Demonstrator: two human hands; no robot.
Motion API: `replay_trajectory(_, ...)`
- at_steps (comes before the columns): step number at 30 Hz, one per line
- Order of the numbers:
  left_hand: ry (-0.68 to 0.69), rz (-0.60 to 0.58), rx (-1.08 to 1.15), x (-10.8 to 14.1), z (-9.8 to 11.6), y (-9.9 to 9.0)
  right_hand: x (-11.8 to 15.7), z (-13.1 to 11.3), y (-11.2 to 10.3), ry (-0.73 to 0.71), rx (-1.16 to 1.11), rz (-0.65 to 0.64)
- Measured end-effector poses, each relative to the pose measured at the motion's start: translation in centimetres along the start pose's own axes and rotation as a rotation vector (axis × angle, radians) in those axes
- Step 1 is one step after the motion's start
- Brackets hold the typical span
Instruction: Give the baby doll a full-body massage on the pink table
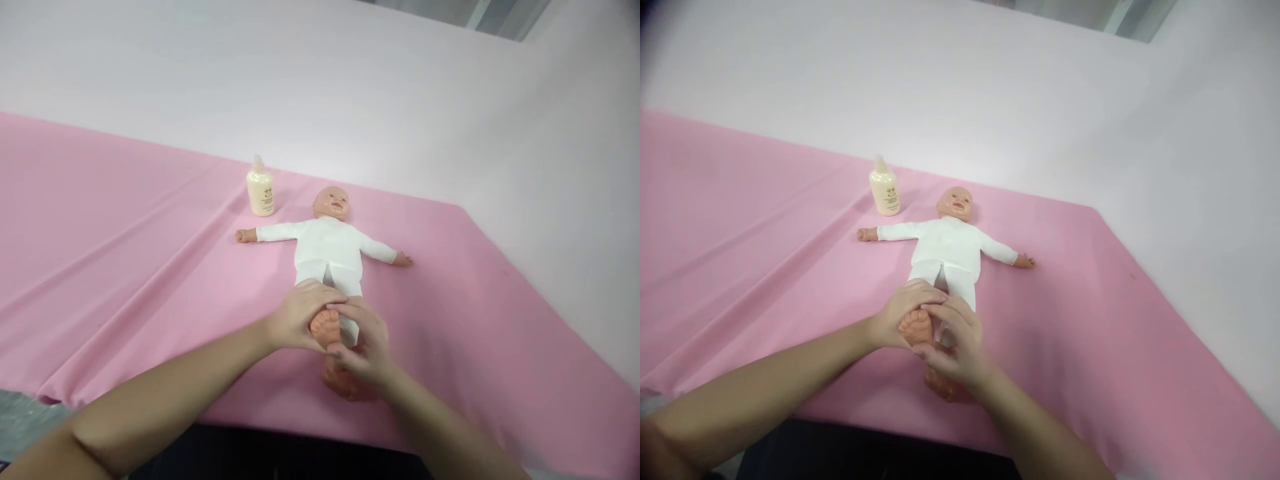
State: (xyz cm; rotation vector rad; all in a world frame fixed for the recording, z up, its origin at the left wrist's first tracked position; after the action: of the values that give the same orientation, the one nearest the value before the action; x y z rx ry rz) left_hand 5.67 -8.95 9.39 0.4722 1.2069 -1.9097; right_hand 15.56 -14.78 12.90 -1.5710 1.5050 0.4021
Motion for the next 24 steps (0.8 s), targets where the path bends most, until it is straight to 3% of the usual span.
replay_trajectory(16, -0.179, 0.050, 0.056, 0.1, -1.9, -0.2, 0.9, 0.6, -0.2, 0.019, -0.087, 0.023)
replay_trajectory(24, -0.195, 0.159, 0.286, 0.0, -2.2, -1.2, 1.5, 0.6, 0.0, -0.031, -0.097, 0.040)
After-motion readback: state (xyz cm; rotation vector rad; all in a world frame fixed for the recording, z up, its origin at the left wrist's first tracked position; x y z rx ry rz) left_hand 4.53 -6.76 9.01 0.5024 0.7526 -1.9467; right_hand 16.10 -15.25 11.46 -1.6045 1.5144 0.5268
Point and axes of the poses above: each hand's wrist, its own x-axis away from the middle knuckle, its own y-axis out of the palm, z = x × y, the point moved 8 cm from there along -x, towards the middle knuckle, and after that the axes turned 4 degrees about -x, right-handed, at the moved point
